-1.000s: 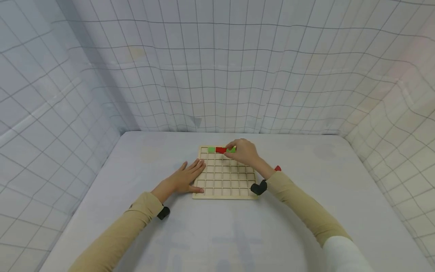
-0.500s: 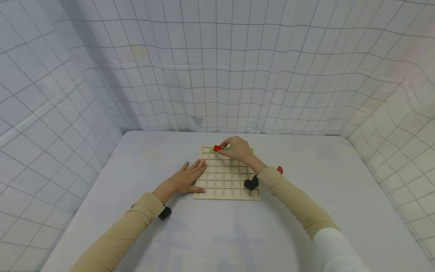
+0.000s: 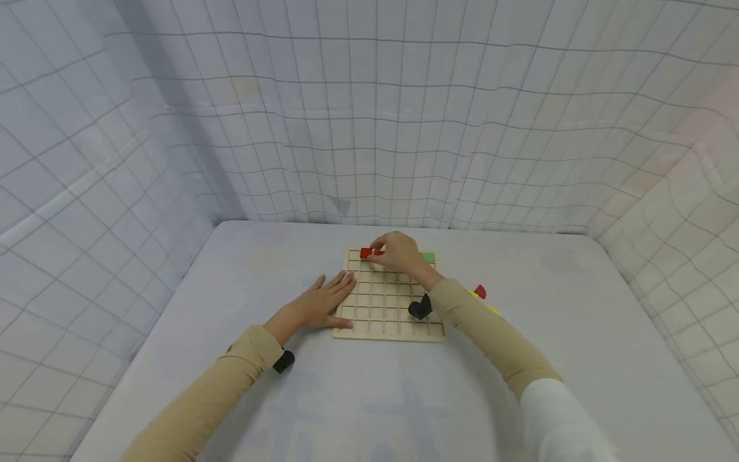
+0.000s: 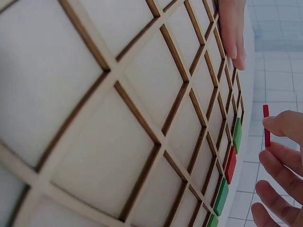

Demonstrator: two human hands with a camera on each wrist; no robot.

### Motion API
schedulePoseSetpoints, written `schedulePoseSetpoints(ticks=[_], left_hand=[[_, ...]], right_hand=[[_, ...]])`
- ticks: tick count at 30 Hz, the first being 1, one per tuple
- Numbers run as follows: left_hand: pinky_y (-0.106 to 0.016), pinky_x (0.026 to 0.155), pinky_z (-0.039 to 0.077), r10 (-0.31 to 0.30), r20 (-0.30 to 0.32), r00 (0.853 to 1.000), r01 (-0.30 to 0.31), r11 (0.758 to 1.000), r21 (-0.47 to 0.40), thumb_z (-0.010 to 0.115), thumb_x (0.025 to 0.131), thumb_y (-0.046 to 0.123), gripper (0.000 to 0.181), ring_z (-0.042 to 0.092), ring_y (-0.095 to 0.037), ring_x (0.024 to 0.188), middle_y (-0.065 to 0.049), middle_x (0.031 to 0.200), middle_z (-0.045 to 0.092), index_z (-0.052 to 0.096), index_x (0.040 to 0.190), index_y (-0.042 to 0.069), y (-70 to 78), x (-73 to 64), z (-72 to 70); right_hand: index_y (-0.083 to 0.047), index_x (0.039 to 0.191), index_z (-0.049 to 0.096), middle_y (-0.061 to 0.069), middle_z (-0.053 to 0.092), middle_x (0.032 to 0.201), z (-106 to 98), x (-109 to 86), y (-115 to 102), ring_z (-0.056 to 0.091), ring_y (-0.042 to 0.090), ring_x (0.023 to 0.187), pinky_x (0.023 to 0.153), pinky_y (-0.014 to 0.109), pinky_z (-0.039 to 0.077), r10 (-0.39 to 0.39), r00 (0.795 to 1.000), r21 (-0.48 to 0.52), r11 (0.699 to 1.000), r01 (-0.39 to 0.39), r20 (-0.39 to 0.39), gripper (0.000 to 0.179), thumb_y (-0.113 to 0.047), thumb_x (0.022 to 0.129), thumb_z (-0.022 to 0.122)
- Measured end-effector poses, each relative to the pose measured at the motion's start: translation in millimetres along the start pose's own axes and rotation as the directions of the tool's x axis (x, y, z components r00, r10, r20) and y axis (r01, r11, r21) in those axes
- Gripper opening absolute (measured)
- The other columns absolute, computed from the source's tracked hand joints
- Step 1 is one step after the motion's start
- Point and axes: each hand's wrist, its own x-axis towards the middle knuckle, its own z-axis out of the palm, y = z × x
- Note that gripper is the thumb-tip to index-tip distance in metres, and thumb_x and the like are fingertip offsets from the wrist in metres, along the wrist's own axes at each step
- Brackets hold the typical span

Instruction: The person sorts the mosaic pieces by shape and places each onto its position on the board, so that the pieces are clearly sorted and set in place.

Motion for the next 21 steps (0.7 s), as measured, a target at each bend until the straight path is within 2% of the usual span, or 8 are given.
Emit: schedulePoseSetpoints(ticks=[9, 13, 21], left_hand=[[-0.061, 0.117, 0.009, 0.003, -0.004, 1.000, -0.003, 1.000, 0.007, 0.053, 0.089, 0.061, 0.097, 0.001, -0.031, 0.151, -0.012, 0.163, 0.001, 0.008, 0.155, 0.006, 2.8, -1.8, -1.9], [-0.061, 0.117, 0.008, 0.006, 0.001, 1.000, -0.006, 1.000, 0.017, 0.053, 0.090, 0.061, 0.096, 0.000, -0.030, 0.151, -0.011, 0.163, 0.000, 0.007, 0.155, 0.006, 3.3, -2.9, -3.6], [-0.061, 0.117, 0.006, 0.001, 0.008, 1.000, -0.001, 1.000, 0.004, 0.053, 0.090, 0.060, 0.097, 0.000, -0.030, 0.151, -0.012, 0.163, 0.000, 0.007, 0.155, 0.006, 2.5, -3.2, -3.4]], right_hand=[[-0.016, 0.112, 0.073, 0.001, 0.073, 0.105, 7, 11.3, -3, 0.069, 0.016, 0.087, 0.065, 0.028, 0.055, -0.029, 1.000, -0.049, 0.998, 0.029, 0.002, 0.033, -0.038, 0.088, 0.069], [-0.016, 0.111, 0.074, 0.000, 0.074, 0.102, 11, 15.6, -6, 0.068, 0.016, 0.087, 0.067, 0.029, 0.055, -0.029, 1.000, -0.056, 0.998, 0.029, 0.002, 0.032, -0.037, 0.088, 0.069], [-0.016, 0.110, 0.074, 0.000, 0.073, 0.104, 21, 23.3, -8, 0.063, 0.020, 0.097, 0.076, 0.033, 0.055, 0.014, 1.000, -0.073, 0.997, -0.014, -0.001, 0.031, -0.037, 0.088, 0.069]])
